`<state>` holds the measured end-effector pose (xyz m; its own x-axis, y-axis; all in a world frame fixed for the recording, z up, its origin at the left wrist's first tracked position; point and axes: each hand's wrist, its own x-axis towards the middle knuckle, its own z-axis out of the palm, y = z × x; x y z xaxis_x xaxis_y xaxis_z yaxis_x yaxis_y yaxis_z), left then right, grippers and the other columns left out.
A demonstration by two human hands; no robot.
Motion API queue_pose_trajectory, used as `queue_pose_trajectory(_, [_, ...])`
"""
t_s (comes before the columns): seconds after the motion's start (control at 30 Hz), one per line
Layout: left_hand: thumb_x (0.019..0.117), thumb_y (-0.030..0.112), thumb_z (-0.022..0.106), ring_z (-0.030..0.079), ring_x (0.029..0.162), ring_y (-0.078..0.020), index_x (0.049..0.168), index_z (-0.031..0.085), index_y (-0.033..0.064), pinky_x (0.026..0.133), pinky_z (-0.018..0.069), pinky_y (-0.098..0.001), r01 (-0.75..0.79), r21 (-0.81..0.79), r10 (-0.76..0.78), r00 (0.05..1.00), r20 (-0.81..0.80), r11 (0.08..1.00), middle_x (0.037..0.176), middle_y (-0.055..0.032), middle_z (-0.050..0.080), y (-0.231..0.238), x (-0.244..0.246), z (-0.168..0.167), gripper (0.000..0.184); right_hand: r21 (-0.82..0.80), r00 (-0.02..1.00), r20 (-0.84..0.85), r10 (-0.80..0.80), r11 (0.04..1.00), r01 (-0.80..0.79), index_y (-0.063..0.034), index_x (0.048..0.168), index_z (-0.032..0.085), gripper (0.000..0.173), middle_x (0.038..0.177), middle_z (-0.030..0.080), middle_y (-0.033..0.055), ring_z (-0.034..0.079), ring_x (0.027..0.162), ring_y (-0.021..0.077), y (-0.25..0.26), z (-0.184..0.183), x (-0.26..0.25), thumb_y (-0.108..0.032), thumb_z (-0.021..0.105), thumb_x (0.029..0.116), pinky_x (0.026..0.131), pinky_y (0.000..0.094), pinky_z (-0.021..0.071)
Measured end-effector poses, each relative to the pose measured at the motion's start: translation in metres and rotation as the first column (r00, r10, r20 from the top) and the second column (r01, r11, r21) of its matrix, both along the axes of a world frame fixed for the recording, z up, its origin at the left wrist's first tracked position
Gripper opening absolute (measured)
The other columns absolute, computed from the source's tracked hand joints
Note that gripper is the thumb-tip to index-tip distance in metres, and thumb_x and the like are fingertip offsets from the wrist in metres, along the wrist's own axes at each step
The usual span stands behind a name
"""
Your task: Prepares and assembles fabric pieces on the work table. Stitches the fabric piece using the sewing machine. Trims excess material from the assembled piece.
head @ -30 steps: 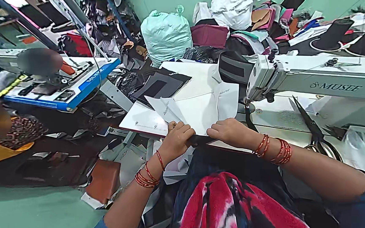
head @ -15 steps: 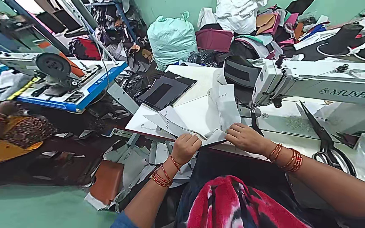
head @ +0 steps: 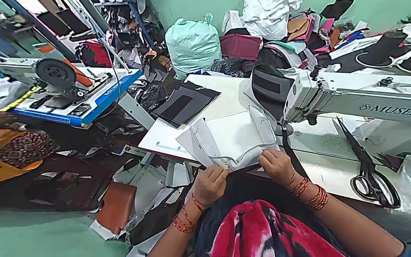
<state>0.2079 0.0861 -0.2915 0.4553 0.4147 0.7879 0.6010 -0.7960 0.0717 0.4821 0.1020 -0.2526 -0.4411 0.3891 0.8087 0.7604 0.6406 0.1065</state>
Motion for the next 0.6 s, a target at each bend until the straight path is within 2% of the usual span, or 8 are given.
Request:
queue_pose_trajectory(0.03, [0.096, 0.008, 0.056, 0.068, 0.088, -0.0226, 0.107, 0.074, 0.0057, 0.086, 0.0567, -0.0308, 0.028, -0.03, -0.028, 1.0, 0.005, 0.999, 0.091, -0.0116, 0.07, -0.007, -0.003, -0.005, 0.021, 0.004, 1.0, -0.018, -0.02, 1.0, 0.02, -0.0057, 0.079, 0.059, 0.023, 0.067, 0.057, 0.0105, 0.057, 0.057, 0.0259, -0.001, -0.001, -0.001, -0.003, 0.048, 0.0992, 0.047, 0.0354, 0.0411])
queue_pose_trajectory(0.1, [0.0977, 0.005, 0.057, 0.067, 0.086, -0.0224, 0.112, 0.075, 0.005, 0.084, 0.0564, -0.029, 0.026, -0.051, -0.025, 0.999, 0.024, 0.998, 0.089, -0.0124, 0.068, -0.012, -0.011, -0.007, 0.023, 0.0, 0.999, -0.04, -0.023, 1.0, 0.023, -0.006, 0.079, 0.058, 0.022, 0.067, 0.057, 0.0104, 0.057, 0.058, 0.0264, -0.004, -0.007, -0.004, -0.003, 0.049, 0.0995, 0.047, 0.0358, 0.0409])
queue_pose_trajectory(0.2, [0.0955, 0.006, 0.059, 0.071, 0.081, -0.0224, 0.099, 0.076, 0.0059, 0.078, 0.0579, -0.0302, -0.068, -0.003, 0.069, 0.996, 0.05, 0.998, 0.081, -0.0113, 0.071, -0.009, -0.019, -0.001, 0.018, -0.079, 0.999, -0.023, 0.047, 0.996, -0.049, -0.0067, 0.082, 0.06, 0.016, 0.072, 0.06, 0.0107, 0.061, 0.067, 0.0281, -0.009, -0.019, -0.01, -0.005, 0.051, 0.0961, 0.053, 0.0369, 0.0458])
queue_pose_trajectory(0.27, [0.0959, 0.009, 0.06, 0.069, 0.077, -0.022, 0.091, 0.073, 0.0074, 0.074, 0.0576, -0.0303, -0.122, 0.035, 0.12, 0.991, 0.066, 0.992, 0.076, -0.0098, 0.068, -0.005, -0.024, 0.004, 0.014, -0.151, 0.996, 0.01, 0.093, 0.984, -0.091, -0.0068, 0.088, 0.064, 0.014, 0.079, 0.065, 0.0111, 0.064, 0.075, 0.0282, -0.015, -0.024, -0.009, -0.007, 0.053, 0.0965, 0.063, 0.0374, 0.0514])
queue_pose_trajectory(0.37, [0.0967, 0.013, 0.058, 0.057, 0.065, -0.0224, 0.085, 0.07, 0.0085, 0.063, 0.0485, -0.0306, -0.18, 0.107, 0.173, 0.982, 0.071, 0.978, 0.066, -0.0074, 0.055, -0.005, -0.024, 0.01, 0.017, -0.178, 0.99, 0.049, 0.132, 0.977, -0.122, -0.0063, 0.097, 0.069, 0.016, 0.086, 0.07, 0.0107, 0.069, 0.083, 0.0265, -0.028, -0.024, -0.001, -0.007, 0.054, 0.1003, 0.079, 0.0361, 0.0565])
queue_pose_trajectory(0.43, [0.0976, 0.012, 0.056, 0.055, 0.065, -0.0213, 0.082, 0.065, 0.0092, 0.061, 0.047, -0.0292, -0.185, 0.115, 0.176, 0.981, 0.086, 0.976, 0.067, -0.0069, 0.052, -0.005, -0.019, 0.007, 0.018, -0.119, 0.994, 0.045, 0.104, 0.988, -0.098, -0.0059, 0.092, 0.069, 0.018, 0.078, 0.069, 0.0091, 0.067, 0.076, 0.0252, -0.033, -0.022, 0.002, -0.005, 0.053, 0.0994, 0.073, 0.0355, 0.0553])
queue_pose_trajectory(0.5, [0.096, 0.008, 0.055, 0.056, 0.066, -0.0217, 0.077, 0.06, 0.0085, 0.062, 0.0488, -0.0288, -0.17, 0.086, 0.163, 0.983, 0.083, 0.982, 0.069, -0.0082, 0.053, -0.005, -0.01, -0.003, 0.02, -0.071, 0.997, 0.025, 0.07, 0.995, -0.068, -0.0065, 0.082, 0.061, 0.02, 0.069, 0.057, 0.0085, 0.058, 0.065, 0.0253, -0.033, -0.022, -0.002, -0.005, 0.051, 0.0992, 0.058, 0.035, 0.0468])
queue_pose_trajectory(0.6, [0.0871, 0.002, 0.056, 0.068, 0.077, -0.0291, 0.077, 0.068, 0.0034, 0.07, 0.0577, -0.0345, -0.266, -0.072, 0.27, 0.962, 0.039, 0.961, 0.079, -0.0141, 0.067, -0.008, 0.003, -0.023, 0.015, -0.136, 0.998, 0.058, 0.013, 0.991, -0.005, -0.0052, 0.081, 0.062, 0.019, 0.071, 0.058, 0.0111, 0.06, 0.065, 0.028, -0.028, -0.029, -0.009, -0.004, 0.053, 0.0973, 0.055, 0.0365, 0.0478])
